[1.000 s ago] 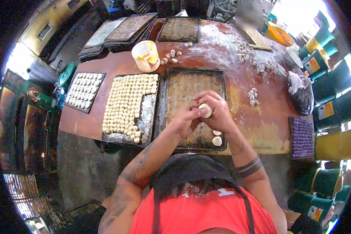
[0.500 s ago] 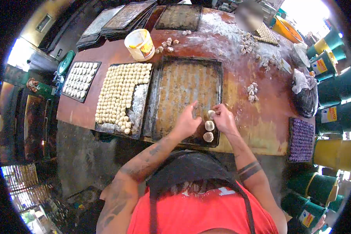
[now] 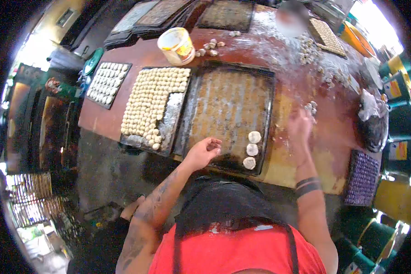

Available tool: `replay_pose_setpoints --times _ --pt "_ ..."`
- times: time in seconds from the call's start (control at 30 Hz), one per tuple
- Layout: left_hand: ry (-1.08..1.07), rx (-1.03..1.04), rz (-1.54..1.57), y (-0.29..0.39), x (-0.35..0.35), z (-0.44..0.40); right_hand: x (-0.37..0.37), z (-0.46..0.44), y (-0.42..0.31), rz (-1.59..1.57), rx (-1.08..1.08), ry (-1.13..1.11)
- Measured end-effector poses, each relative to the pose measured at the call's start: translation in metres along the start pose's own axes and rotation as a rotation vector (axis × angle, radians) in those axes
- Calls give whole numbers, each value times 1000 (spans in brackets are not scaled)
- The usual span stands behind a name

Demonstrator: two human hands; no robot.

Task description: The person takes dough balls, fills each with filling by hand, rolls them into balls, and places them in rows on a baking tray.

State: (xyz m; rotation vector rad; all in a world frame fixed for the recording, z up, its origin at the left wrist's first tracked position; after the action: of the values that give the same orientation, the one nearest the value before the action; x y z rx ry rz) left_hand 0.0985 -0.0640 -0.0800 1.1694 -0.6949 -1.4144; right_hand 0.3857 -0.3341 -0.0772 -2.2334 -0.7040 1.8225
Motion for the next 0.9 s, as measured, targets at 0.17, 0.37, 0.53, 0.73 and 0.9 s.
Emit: replay_pose_setpoints --times 0.17,0.37,0.53,0.73,0.9 --pt "292 82 -402 -23 -89 -2 27 -26 118 65 85 -45" --pt "676 366 -1161 -36 -203 -1 12 56 166 -725 247 157" --pt "608 405 -966 -35 -213 -25 14 125 6 -1416 955 -449" --pt "381 142 765 -5 -98 -54 -30 118 -215 -667 -72 -430" --pt "232 75 817 64 -68 -20 -40 107 -267 -642 -351 -368"
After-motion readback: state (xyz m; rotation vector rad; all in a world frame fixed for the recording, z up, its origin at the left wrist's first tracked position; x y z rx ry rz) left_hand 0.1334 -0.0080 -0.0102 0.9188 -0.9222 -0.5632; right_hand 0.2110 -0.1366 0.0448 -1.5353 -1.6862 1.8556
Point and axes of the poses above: each hand's wrist, its own z-axis away from the middle knuckle, its own x-axis out of the palm, y = z × x, the point moved 6 cm from there along -z, towards the middle knuckle, and after that the axes turned 8 degrees about x, right-handed, at the moved point
